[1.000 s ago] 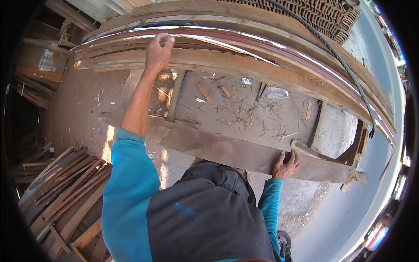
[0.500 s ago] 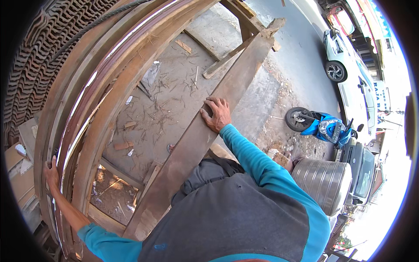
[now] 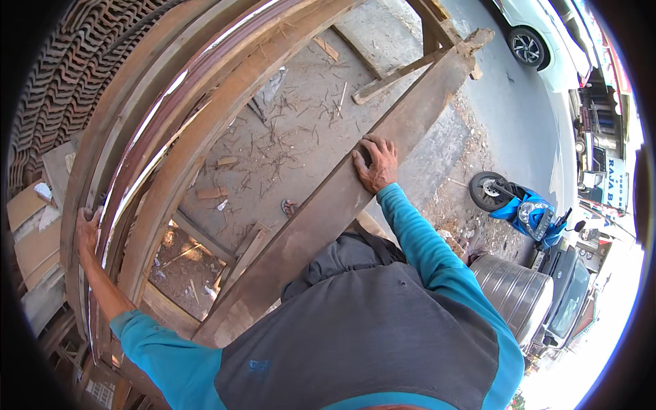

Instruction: The person taps wooden pieces attached to a frame using a hammer, then pries the wood blocks and planks apart using a pry bar before handling the separated board by hand.

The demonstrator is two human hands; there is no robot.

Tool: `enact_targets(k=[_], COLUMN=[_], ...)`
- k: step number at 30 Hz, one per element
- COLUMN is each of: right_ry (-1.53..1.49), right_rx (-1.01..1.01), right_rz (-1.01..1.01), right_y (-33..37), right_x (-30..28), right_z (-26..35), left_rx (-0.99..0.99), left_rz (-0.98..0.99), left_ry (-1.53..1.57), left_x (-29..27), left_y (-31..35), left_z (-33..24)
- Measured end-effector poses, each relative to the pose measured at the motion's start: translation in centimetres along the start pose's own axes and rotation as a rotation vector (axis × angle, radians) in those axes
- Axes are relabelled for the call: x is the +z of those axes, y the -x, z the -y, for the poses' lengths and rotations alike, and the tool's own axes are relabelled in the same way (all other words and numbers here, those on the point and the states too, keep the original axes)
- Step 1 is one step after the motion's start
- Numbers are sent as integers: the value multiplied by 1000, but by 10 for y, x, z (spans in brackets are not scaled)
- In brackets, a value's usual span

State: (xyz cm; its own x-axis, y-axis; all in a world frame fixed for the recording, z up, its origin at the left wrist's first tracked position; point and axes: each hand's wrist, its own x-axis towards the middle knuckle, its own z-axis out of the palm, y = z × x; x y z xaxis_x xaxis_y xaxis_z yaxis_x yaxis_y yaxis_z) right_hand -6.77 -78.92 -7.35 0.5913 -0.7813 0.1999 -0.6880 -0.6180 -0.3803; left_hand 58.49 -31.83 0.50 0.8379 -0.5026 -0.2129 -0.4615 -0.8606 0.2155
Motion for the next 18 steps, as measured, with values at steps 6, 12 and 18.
enact_targets(k=[6,12,18], right_ry=[-14,23,-25], right_rx=[-11,-18,17], right_rz=[-2,-24,-17], right_y=[-1,2,5], right_x=[3,5,0], right_z=[2,0,-3], left_rx=[106,-18,123], left_rz=[-7,-59,-407], left_ry=[-234,-320,-240], left_x=[3,-19,-23], left_y=[-9,18,14], left_z=[21,-64,-18])
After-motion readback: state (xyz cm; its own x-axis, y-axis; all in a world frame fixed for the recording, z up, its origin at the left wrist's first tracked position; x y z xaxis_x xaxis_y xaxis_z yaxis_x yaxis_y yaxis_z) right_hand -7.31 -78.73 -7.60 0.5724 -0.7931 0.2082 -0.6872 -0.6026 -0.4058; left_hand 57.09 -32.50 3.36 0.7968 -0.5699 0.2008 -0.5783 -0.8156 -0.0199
